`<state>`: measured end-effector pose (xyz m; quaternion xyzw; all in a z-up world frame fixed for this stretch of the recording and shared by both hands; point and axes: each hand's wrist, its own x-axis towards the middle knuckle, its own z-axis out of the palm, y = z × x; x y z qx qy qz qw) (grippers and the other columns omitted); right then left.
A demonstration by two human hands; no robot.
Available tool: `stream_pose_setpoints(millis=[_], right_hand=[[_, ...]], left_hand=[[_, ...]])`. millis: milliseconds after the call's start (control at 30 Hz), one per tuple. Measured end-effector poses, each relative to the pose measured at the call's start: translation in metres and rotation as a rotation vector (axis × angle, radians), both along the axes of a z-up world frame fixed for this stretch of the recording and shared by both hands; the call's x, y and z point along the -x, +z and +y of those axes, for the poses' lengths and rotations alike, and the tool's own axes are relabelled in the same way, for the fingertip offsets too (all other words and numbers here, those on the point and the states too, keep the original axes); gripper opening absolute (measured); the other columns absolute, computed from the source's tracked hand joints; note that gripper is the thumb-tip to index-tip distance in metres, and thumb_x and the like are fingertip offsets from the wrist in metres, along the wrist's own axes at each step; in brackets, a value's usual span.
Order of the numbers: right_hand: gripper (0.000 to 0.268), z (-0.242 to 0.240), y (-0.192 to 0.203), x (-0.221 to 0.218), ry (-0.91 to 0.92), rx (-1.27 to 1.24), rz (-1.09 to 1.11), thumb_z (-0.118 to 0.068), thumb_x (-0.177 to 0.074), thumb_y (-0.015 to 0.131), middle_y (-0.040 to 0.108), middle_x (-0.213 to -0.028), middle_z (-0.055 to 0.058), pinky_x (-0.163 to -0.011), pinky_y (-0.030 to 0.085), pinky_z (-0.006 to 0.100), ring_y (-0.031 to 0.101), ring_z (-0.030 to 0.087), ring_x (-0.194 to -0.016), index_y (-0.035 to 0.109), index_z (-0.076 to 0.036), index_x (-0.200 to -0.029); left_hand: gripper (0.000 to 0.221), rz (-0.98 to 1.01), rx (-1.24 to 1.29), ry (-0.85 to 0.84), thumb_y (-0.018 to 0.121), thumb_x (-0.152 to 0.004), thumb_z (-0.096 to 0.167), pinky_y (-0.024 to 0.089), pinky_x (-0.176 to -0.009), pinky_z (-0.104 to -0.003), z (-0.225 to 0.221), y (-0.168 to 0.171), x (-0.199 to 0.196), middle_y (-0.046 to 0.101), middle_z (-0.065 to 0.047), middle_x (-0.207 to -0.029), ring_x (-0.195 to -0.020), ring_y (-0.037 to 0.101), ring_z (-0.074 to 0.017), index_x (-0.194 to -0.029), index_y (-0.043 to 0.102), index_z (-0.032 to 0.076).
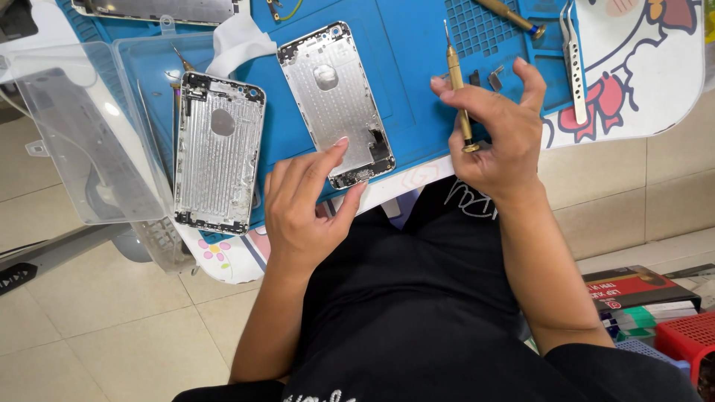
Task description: The person works at a repair bench on disassembled phone chassis laid on a blue silicone mat, using a precision screwdriver to unscrew and reposition small internal components and brackets between the phone frames. They pick up small parts from the mat, align them in the phone bodies, and tighten screws, handling the frames one at a time.
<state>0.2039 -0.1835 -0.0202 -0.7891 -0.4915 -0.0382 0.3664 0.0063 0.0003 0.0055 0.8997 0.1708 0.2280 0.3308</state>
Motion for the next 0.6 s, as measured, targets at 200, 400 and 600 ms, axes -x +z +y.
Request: stream_pose_setpoints(millis=[200,400,600], right_hand=[[0.044,0.003,-0.001,-0.002,0.011,0.027,-0.039,0.013,-0.086,0.060,0.079,-0.125,0.000,-0.123,0.020,0.041,0.076,0.013,-0.110,0.062,-0.011,-0.122],[0.036,-0.004,-0.005,-0.001,-0.023,-0.090,0.031,0.014,-0.090,0.060,0.081,-0.115,0.006,-0.121,0.024,0.036,0.078,0.014,-0.101,0.062,-0.009,-0.117],[0.030,-0.009,-0.009,0.001,-0.099,-0.255,0.107,0.009,-0.099,0.059,0.080,-0.113,0.012,-0.123,0.024,0.032,0.077,0.017,-0.104,0.055,-0.005,-0.125]], left_hand=[[0.064,-0.001,0.017,-0.008,0.090,-0.084,0.019,0.044,-0.089,-0.034,0.002,-0.002,0.000,0.072,-0.003,-0.111,-0.102,0.063,-0.0209,-0.140,0.061,0.006],[0.067,0.006,0.043,-0.003,0.090,-0.084,0.018,0.044,-0.090,-0.033,0.001,-0.002,0.000,0.072,-0.003,-0.111,-0.101,0.063,-0.0206,-0.142,0.059,0.006],[0.067,0.005,0.035,-0.007,0.090,-0.084,0.018,0.045,-0.090,-0.033,0.001,-0.002,0.000,0.072,-0.003,-0.112,-0.101,0.063,-0.0206,-0.142,0.059,0.006]])
